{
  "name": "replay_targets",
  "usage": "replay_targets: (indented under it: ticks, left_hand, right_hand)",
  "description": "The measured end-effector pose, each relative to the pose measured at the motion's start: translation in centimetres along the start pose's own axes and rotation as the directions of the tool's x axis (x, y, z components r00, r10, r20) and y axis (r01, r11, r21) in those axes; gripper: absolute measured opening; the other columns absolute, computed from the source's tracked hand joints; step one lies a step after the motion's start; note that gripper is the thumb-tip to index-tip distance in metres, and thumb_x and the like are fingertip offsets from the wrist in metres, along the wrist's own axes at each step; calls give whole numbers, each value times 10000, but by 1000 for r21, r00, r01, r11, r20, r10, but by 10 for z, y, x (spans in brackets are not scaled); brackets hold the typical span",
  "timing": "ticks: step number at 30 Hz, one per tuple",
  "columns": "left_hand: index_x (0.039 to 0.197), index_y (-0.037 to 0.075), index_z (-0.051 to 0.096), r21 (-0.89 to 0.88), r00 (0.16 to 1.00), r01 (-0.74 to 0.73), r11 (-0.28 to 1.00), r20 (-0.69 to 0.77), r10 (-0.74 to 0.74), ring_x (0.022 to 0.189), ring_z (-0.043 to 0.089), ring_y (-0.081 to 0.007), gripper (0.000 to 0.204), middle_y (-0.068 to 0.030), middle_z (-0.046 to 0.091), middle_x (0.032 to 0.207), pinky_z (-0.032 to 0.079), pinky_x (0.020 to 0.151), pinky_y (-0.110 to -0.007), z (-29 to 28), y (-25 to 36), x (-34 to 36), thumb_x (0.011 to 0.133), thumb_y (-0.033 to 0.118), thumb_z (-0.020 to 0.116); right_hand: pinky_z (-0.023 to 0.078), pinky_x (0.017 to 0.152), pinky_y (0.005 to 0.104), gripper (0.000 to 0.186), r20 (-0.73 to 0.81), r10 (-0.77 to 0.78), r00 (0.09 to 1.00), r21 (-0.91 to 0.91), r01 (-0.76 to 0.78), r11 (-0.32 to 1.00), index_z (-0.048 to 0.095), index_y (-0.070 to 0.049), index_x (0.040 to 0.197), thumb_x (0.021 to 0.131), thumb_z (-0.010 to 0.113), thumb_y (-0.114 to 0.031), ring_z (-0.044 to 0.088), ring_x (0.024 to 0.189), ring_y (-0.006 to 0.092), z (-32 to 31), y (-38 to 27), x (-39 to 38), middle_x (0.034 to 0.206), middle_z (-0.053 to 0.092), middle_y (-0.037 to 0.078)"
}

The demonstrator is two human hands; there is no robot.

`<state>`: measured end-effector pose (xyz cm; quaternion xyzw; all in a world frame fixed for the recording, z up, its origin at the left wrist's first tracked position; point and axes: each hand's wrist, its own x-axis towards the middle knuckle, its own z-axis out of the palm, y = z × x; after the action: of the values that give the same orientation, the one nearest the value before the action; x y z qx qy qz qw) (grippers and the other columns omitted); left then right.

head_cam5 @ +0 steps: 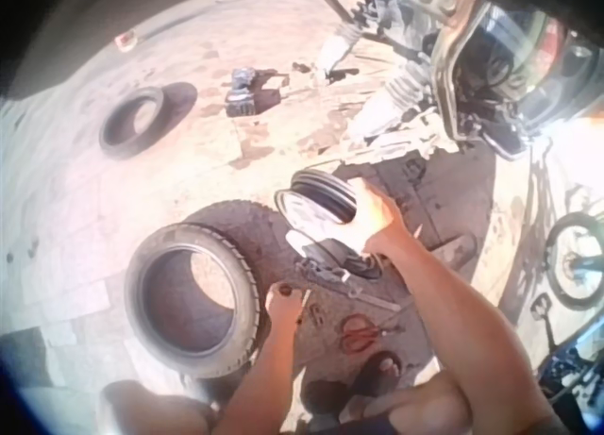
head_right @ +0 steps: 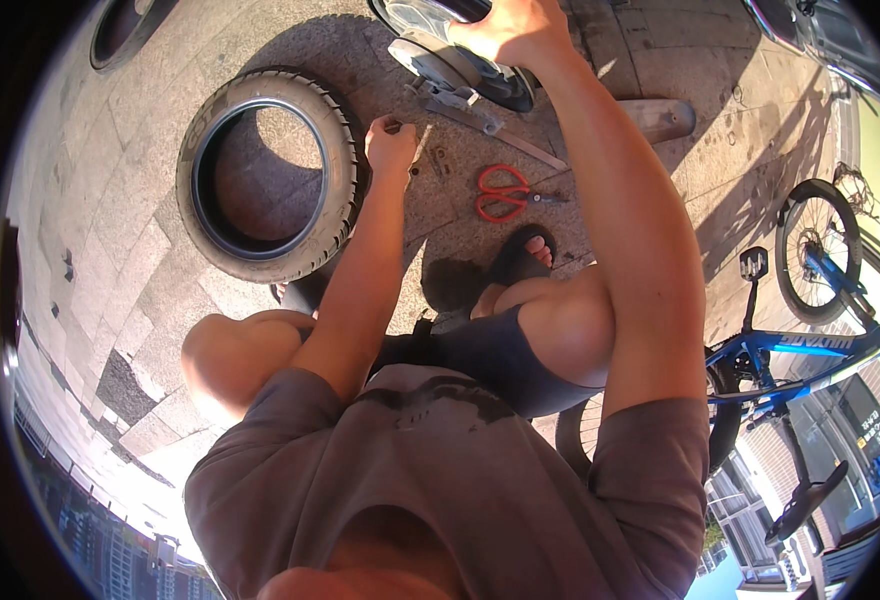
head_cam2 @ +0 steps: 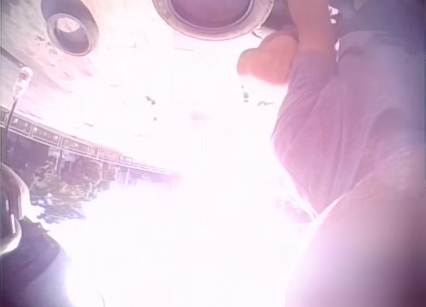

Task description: The person removes a tire from a scooter wheel, inspects the tire and rim, and then uses a tool to remove the rim lock from the wheel.

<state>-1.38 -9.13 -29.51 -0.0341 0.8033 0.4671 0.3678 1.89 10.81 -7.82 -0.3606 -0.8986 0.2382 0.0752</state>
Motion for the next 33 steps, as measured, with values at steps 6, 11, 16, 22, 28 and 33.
replay_targets:
  ticks: [6, 11, 16, 22, 28, 33]
  left_hand:
    - [1167, 43, 623, 454, 971, -150, 878, -102, 218, 982, 672, -301, 426, -140, 698, 1066, 522, 871, -398, -1, 6, -13, 810, 260, 707]
    - [1207, 56, 593, -452, 993, -71, 889, 56, 108, 850, 666, -179, 352, -69, 685, 963, 535, 714, -310, 8, 30, -11, 932, 271, 634]
    - [1090, -18, 638, -683, 963, -106, 723, 110, 246, 720, 659, -162, 239, -90, 687, 922, 539, 635, -285, 17, 50, -15, 933, 161, 666]
    - [1077, -78, 622, -727, 973, 6, 686, 163, 164, 648, 619, -132, 223, -82, 668, 825, 487, 562, -264, 9, 64, -25, 890, 33, 668]
    - [1114, -71, 606, -610, 983, -43, 791, 116, 143, 719, 672, -188, 247, -117, 688, 898, 562, 627, -307, 12, 56, -21, 915, 66, 655]
    - [1090, -67, 605, -577, 973, -184, 796, 10, 232, 706, 669, -185, 228, -112, 687, 874, 559, 623, -305, 17, 51, -21, 909, 60, 659]
  right_hand:
    - [511, 862, 427, 659, -6, -39, 999, 46, 39, 998, 560, -53, 1118, 672, 822, -462, 639, 1033, 351, -1, 13, -6, 1080, 658, 197]
    - [511, 866, 427, 632, -37, -53, 998, 75, 56, 996, 567, -52, 1102, 679, 822, -447, 638, 1034, 353, -1, 7, -6, 1077, 659, 195]
    - [509, 878, 426, 650, -30, -64, 997, 39, 65, 997, 575, -55, 1112, 675, 823, -467, 640, 1040, 344, -1, 5, -2, 1092, 661, 193]
    - [516, 868, 415, 658, -22, -13, 1000, 70, 14, 997, 578, -60, 1113, 661, 833, -463, 647, 1024, 339, -2, 3, -5, 1072, 667, 187]
    - [518, 860, 410, 642, -40, -55, 998, 80, 58, 995, 578, -59, 1108, 664, 835, -444, 651, 1011, 335, 1, 8, -4, 1050, 673, 181]
    - [520, 855, 412, 638, -18, -6, 1000, 67, 7, 998, 577, -57, 1107, 662, 838, -432, 652, 1006, 336, -3, 3, -5, 1042, 673, 183]
